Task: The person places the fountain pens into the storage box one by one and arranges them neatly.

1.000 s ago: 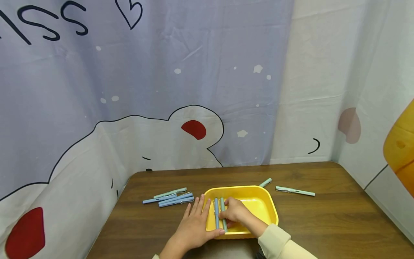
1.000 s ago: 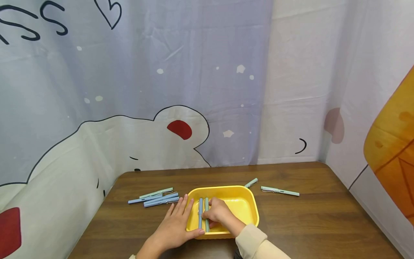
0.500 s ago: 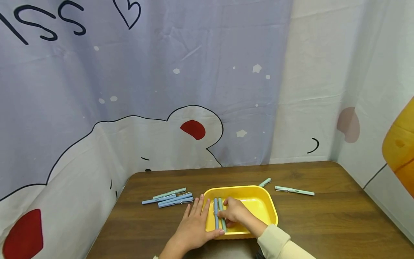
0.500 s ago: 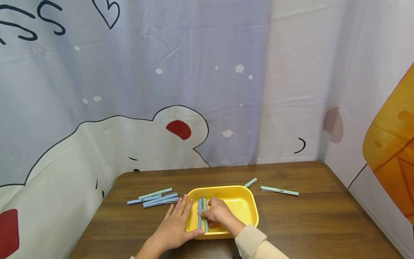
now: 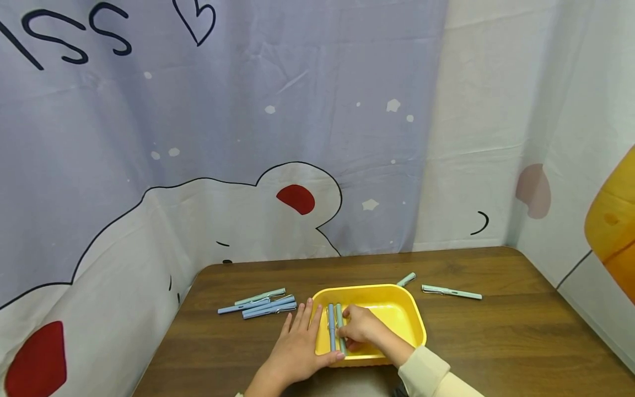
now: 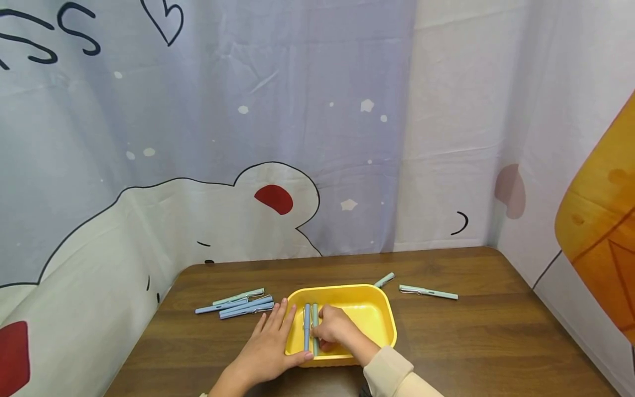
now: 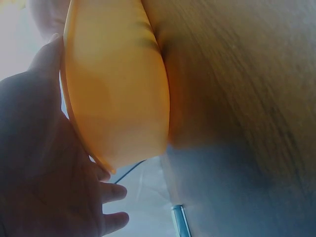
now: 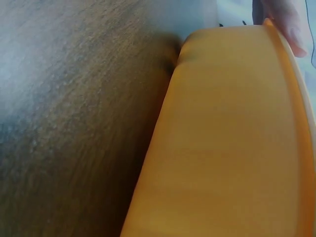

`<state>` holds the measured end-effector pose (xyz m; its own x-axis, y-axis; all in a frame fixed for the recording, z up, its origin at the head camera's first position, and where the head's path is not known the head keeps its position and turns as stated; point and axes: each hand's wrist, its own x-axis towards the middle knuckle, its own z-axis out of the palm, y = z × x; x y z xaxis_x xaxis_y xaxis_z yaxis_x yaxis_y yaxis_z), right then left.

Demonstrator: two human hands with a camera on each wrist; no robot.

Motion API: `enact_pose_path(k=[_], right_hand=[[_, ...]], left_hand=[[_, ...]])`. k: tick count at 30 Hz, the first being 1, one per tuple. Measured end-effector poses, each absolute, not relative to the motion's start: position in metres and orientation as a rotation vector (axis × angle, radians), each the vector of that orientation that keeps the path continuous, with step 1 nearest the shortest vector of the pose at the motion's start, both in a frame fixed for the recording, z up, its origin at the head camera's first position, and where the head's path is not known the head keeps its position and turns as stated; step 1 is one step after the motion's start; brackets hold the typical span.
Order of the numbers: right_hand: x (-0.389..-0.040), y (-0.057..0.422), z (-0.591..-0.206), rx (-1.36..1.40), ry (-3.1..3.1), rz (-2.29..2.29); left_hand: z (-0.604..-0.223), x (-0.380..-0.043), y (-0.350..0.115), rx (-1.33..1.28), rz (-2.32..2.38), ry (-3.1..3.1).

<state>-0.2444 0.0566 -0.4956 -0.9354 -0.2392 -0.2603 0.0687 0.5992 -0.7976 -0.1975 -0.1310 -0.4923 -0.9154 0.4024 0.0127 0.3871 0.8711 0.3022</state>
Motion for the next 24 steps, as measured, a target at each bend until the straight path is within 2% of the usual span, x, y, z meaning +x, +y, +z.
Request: enact_pose_path(k=[9, 17, 24], right_hand=[[-0.237, 0.07, -0.483, -0.215, 2.505, -1.249], [-0.233, 0.091, -0.469, -0.467, 2.621, -1.122], [-0.227, 0.113, -0.453, -0.583, 2.602, -1.133]], left_hand=[[-0.494, -0.197, -0.131, 0.611, 0.481, 2.978], [-0.495, -0.197, -0.132, 0.603, 0.467, 2.99], [-0.495, -0.198, -0.132, 0.613, 0.481, 2.991]])
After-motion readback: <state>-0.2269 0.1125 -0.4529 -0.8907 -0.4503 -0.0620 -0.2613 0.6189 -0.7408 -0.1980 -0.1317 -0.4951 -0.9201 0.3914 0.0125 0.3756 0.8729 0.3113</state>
